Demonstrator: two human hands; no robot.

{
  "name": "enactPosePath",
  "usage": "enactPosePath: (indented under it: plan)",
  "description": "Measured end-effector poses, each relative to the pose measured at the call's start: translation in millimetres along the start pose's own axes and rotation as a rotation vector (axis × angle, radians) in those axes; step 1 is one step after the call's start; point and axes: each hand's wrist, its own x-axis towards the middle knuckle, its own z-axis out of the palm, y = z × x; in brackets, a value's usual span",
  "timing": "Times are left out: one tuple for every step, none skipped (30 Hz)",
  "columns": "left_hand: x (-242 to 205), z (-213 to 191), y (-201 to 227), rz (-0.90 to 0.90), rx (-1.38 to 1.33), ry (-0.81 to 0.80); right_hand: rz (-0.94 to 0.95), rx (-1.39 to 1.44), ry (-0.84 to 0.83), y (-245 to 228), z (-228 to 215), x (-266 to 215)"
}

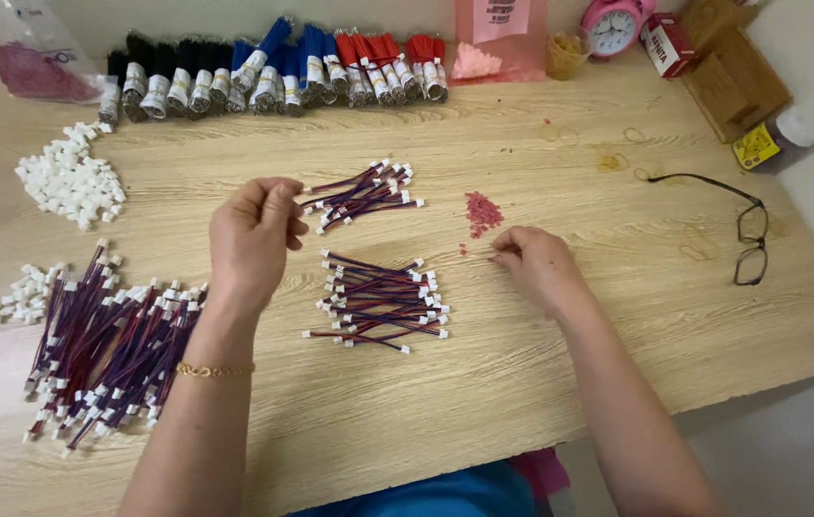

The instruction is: Sorting and organizing small wire cables into bundles on a wooden table

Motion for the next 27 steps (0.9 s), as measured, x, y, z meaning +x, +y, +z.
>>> enactPosePath:
  plan:
    - [-3.9,1.7,1.4,0.003,0.0,0.001,-0.003,0.0,0.002,-3.8,-2.8,-1.5]
    - [-8.0,3.2,2.6,-0.003,-0.001,-0.001,0.008,0.027,-0.018,-7.7,-5.6,-3.1]
    - [-11.9,4.8,3.9,-0.01,-0.002,-0.002,0.018,0.053,-0.039,-11.7,-8.3,-4.7]
    - [-13.4,7.1,0.8,-0.007,-0.001,-0.001,0.015,0.053,-0.037,-3.6,0.1,0.2]
    - [-15.0,9.5,-2.2,-0.034,-0.032,-0.02,-0.024,0.009,-0.037,4.4,8.5,5.2]
    - [-16.4,11.7,-5.3,-0.059,-0.061,-0.038,-0.066,-0.034,-0.037,12.4,17.4,10.8]
    - [-21.6,14.3,0.3,-0.054,-0.06,-0.035,-0.07,-0.032,-0.034,10.8,16.8,9.4]
    - [-26.7,15.7,6.5,-0.087,-0.096,-0.046,-0.032,-0.099,-0.063,7.8,16.2,9.3]
    - [-31.6,16.6,12.9,-0.119,-0.132,-0.057,0.006,-0.167,-0.091,4.2,15.5,9.2]
    - [-33.1,17.3,10.6,-0.111,-0.127,-0.046,-0.008,-0.162,-0.088,1.2,12.9,10.5]
    - [-34.5,17.7,8.4,-0.115,-0.126,-0.06,0.051,-0.142,-0.109,-2.2,10.4,11.7]
    - [-35.9,16.6,6.7,-0.12,-0.123,-0.068,0.104,-0.12,-0.131,-6.7,8.7,14.4]
    - [-33.1,17.1,-6.7,-0.111,-0.116,-0.05,0.084,-0.114,-0.132,-22.6,-3.2,7.1]
    - [-30.1,16.2,-20.7,-0.103,-0.147,-0.059,0.117,-0.02,-0.105,-38.4,-14.2,-0.2]
    - [-26.6,14.8,-34.9,-0.096,-0.178,-0.068,0.15,0.074,-0.079,-53.6,-25.1,-7.8]
    - [-28.7,16.5,-33.6,-0.091,-0.171,-0.051,0.133,0.081,-0.086,-47.3,-16.3,-5.0]
    - [-30.5,18.6,-32.8,-0.098,-0.214,-0.027,0.099,0.411,-0.036,-40.6,-7.2,-1.7]
    - [-32.7,22.8,-32.9,-0.107,-0.26,-0.01,0.073,0.741,0.016,-32.3,1.4,-0.6]
    - [-36.3,21.4,-29.0,-0.105,-0.254,0.0,0.066,0.747,0.009,-54.7,-6.6,-3.7]
    - [-39.3,22.7,-25.3,-0.123,-0.293,0.02,0.006,0.82,0.054,-75.1,-16.5,-7.8]
    - [-42.2,24.5,-21.7,-0.14,-0.331,0.039,-0.054,0.893,0.098,-95.1,-26.6,-12.0]
    - [-42.8,25.2,-23.3,-0.138,-0.331,0.039,-0.056,0.894,0.1,-107.1,-27.2,-14.9]
    - [-43.3,26.0,-24.8,-0.146,-0.341,0.046,-0.127,0.955,0.091,-118.9,-27.9,-17.7]
    - [-44.1,26.7,-26.6,-0.155,-0.352,0.054,-0.198,1.015,0.081,-130.8,-28.4,-20.7]
    - [-44.8,28.1,-27.8,-0.154,-0.352,0.054,-0.199,1.015,0.082,-134.3,-19.2,-17.3]
    - [-45.8,29.3,-29.2,-0.161,-0.359,0.06,-0.239,1.047,0.019,-138.1,-9.8,-14.1]
    - [-46.8,30.3,-30.7,-0.168,-0.367,0.065,-0.279,1.079,-0.045,-141.9,-0.3,-10.9]
